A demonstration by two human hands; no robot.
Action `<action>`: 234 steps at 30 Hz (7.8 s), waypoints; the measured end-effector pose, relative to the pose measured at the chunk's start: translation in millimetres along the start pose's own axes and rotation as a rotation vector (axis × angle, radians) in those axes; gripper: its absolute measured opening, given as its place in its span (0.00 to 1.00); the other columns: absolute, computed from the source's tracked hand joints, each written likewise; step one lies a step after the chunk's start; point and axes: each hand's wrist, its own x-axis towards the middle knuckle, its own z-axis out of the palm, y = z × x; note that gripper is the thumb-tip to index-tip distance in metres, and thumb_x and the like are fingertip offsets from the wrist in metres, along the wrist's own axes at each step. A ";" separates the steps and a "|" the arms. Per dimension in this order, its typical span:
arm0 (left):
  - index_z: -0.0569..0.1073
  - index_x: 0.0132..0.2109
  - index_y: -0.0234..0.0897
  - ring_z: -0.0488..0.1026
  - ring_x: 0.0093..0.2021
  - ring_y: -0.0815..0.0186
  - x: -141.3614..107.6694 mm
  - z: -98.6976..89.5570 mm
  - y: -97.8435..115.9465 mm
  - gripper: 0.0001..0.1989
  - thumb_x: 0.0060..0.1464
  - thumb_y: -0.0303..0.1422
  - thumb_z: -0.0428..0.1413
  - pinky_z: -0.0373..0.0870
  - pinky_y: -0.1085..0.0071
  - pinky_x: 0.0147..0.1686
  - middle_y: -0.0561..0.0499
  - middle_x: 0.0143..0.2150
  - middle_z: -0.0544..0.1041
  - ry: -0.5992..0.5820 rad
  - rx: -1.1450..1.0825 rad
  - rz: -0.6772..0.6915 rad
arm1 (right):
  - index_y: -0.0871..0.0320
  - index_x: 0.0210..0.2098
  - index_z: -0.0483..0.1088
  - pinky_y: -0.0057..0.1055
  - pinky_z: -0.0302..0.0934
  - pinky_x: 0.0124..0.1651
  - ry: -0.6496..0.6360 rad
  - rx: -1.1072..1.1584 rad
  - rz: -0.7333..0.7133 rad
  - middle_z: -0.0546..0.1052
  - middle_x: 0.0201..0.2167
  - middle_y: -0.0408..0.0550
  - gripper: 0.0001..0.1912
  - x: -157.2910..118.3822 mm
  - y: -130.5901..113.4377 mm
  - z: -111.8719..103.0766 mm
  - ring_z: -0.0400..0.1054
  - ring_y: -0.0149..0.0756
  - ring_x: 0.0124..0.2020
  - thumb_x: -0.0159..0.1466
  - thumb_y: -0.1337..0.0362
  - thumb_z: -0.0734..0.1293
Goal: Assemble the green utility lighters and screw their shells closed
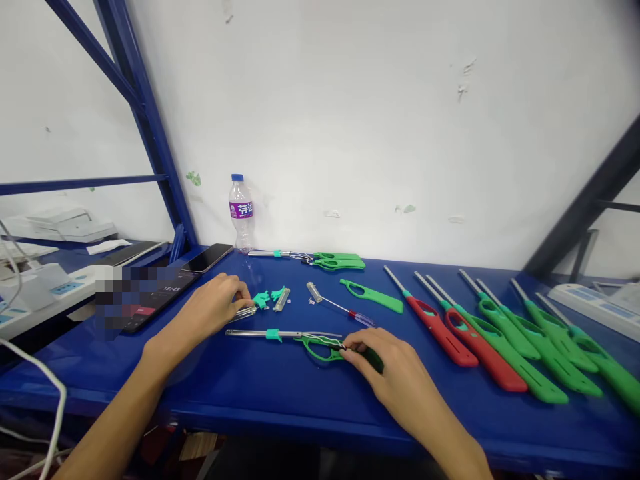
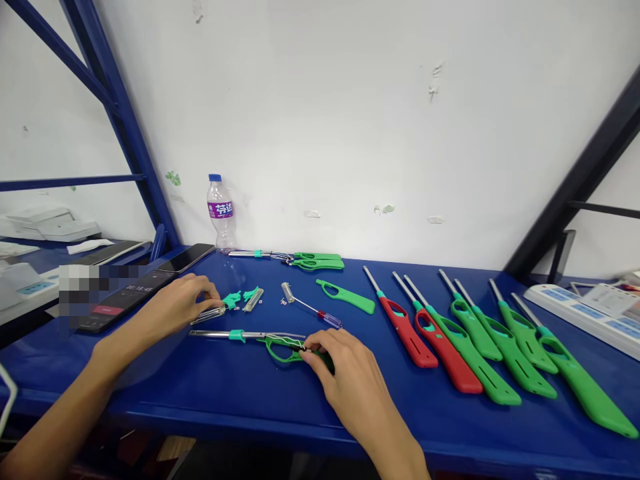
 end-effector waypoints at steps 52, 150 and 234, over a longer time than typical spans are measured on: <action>0.73 0.40 0.42 0.76 0.37 0.59 -48.7 30.0 106.6 0.12 0.72 0.36 0.49 0.57 0.65 0.34 0.52 0.37 0.78 -0.166 -0.205 0.307 | 0.49 0.44 0.73 0.34 0.65 0.52 -0.057 -0.029 -0.085 0.81 0.44 0.42 0.08 -6.9 -4.6 -1.7 0.75 0.39 0.46 0.77 0.61 0.62; 0.74 0.56 0.41 0.80 0.41 0.61 -53.6 33.6 122.5 0.11 0.73 0.33 0.49 0.70 0.67 0.30 0.49 0.52 0.75 -0.125 0.000 0.494 | 0.51 0.40 0.75 0.35 0.65 0.51 -0.020 0.000 -0.121 0.81 0.39 0.39 0.05 -8.7 -8.7 -5.2 0.74 0.35 0.41 0.73 0.66 0.69; 0.71 0.54 0.49 0.67 0.25 0.66 -52.4 54.7 113.9 0.26 0.61 0.15 0.42 0.53 0.67 0.24 0.52 0.45 0.71 -0.064 0.004 0.529 | 0.53 0.39 0.67 0.33 0.58 0.41 -0.103 -0.089 -0.141 0.74 0.37 0.42 0.09 -22.9 -9.4 -5.8 0.68 0.36 0.38 0.78 0.63 0.61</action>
